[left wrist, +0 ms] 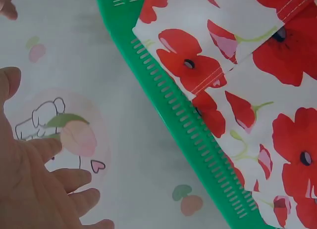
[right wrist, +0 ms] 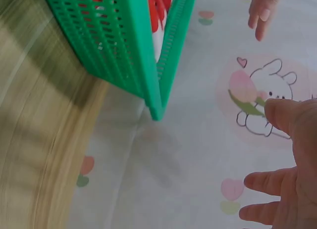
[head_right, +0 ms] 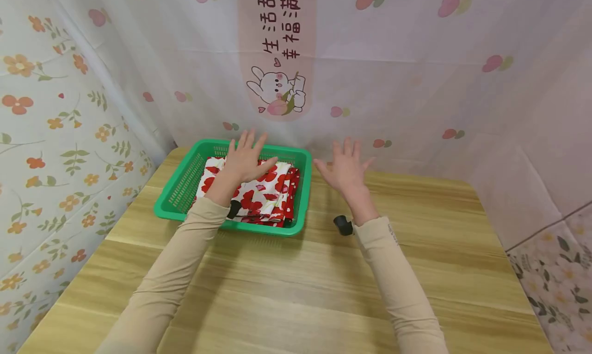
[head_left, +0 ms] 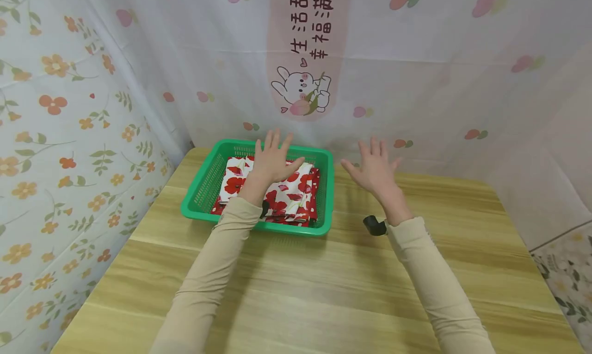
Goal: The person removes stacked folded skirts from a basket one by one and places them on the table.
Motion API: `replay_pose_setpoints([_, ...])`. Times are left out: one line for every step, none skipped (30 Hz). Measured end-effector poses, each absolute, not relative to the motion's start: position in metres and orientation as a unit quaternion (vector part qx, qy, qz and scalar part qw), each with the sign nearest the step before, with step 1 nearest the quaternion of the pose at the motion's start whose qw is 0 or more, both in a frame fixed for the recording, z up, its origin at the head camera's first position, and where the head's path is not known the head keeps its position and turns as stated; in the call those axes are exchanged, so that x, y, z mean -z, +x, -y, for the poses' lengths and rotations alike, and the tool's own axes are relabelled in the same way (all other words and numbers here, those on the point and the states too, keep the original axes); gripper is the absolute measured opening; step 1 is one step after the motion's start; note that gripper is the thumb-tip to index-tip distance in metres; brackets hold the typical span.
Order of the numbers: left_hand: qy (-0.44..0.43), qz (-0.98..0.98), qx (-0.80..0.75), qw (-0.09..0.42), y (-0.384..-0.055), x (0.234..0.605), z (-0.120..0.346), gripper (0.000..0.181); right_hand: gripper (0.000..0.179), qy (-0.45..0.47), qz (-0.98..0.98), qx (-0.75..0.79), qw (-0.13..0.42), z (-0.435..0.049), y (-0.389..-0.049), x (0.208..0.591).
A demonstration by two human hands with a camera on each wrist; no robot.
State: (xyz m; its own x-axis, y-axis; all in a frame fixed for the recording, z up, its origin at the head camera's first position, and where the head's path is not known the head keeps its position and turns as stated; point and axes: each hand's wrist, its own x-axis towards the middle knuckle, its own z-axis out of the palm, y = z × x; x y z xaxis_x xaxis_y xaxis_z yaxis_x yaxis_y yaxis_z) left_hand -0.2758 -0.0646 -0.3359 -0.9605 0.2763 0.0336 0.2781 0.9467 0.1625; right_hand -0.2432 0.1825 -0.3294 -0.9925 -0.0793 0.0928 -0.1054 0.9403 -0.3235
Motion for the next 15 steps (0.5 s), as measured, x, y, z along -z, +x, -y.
replay_pose_setpoints([-0.140, 0.986, 0.093, 0.004, -0.276, 0.336, 0.067, 0.076, 0.075, 0.049, 0.984, -0.167, 0.042, -0.181, -0.243, 0.330])
replay_pose_setpoints([-0.139, 0.985, 0.101, 0.003, -0.276, 0.335, 0.070, 0.076, 0.075, 0.053, 0.984, -0.167, 0.045, -0.180, -0.243, 0.330])
replay_pose_setpoints([-0.138, 0.985, 0.105, 0.003, -0.276, 0.335, 0.072, 0.075, 0.075, 0.057, 0.983, -0.170, 0.051, -0.178, -0.244, 0.331])
replay_pose_setpoints([-0.137, 0.985, 0.109, 0.002, -0.275, 0.335, 0.076, 0.075, 0.075, 0.061, 0.981, -0.175, 0.056, -0.176, -0.244, 0.331])
replay_pose_setpoints([-0.135, 0.985, 0.108, 0.003, -0.275, 0.334, 0.079, 0.075, 0.074, 0.066, 0.979, -0.181, 0.062, -0.175, -0.244, 0.332])
replay_pose_setpoints([-0.134, 0.985, 0.110, 0.004, -0.274, 0.334, 0.083, 0.075, 0.074, 0.074, 0.977, -0.190, 0.070, -0.173, -0.244, 0.332])
replay_pose_setpoints([-0.132, 0.985, 0.109, 0.004, -0.274, 0.334, 0.086, 0.075, 0.073, 0.081, 0.974, -0.197, 0.079, -0.171, -0.244, 0.333])
replay_pose_setpoints([-0.129, 0.986, 0.109, 0.003, -0.273, 0.333, 0.090, 0.074, 0.072, 0.090, 0.970, -0.206, 0.087, -0.169, -0.244, 0.334])
replay_pose_setpoints([-0.125, 0.986, 0.110, 0.004, -0.273, 0.334, 0.094, 0.074, 0.071, 0.099, 0.966, -0.218, 0.094, -0.167, -0.244, 0.334])
replay_pose_setpoints([-0.121, 0.986, 0.111, 0.004, -0.272, 0.334, 0.097, 0.073, 0.070, 0.106, 0.963, -0.229, 0.098, -0.165, -0.243, 0.334])
replay_pose_setpoints([-0.118, 0.987, 0.112, 0.004, -0.272, 0.335, 0.101, 0.072, 0.070, 0.113, 0.960, -0.238, 0.101, -0.163, -0.243, 0.335])
replay_pose_setpoints([-0.114, 0.987, 0.113, 0.002, -0.272, 0.336, 0.105, 0.071, 0.070, 0.117, 0.956, -0.247, 0.102, -0.160, -0.243, 0.335])
replay_pose_setpoints([-0.109, 0.988, 0.113, -0.001, -0.272, 0.337, 0.109, 0.070, 0.070, 0.120, 0.955, -0.253, 0.101, -0.158, -0.243, 0.335])
replay_pose_setpoints([-0.105, 0.988, 0.115, -0.004, -0.272, 0.339, 0.112, 0.068, 0.069, 0.122, 0.953, -0.261, 0.099, -0.155, -0.243, 0.336])
replay_pose_setpoints([-0.102, 0.988, 0.114, -0.006, -0.272, 0.340, 0.116, 0.067, 0.070, 0.121, 0.951, -0.267, 0.094, -0.153, -0.243, 0.337])
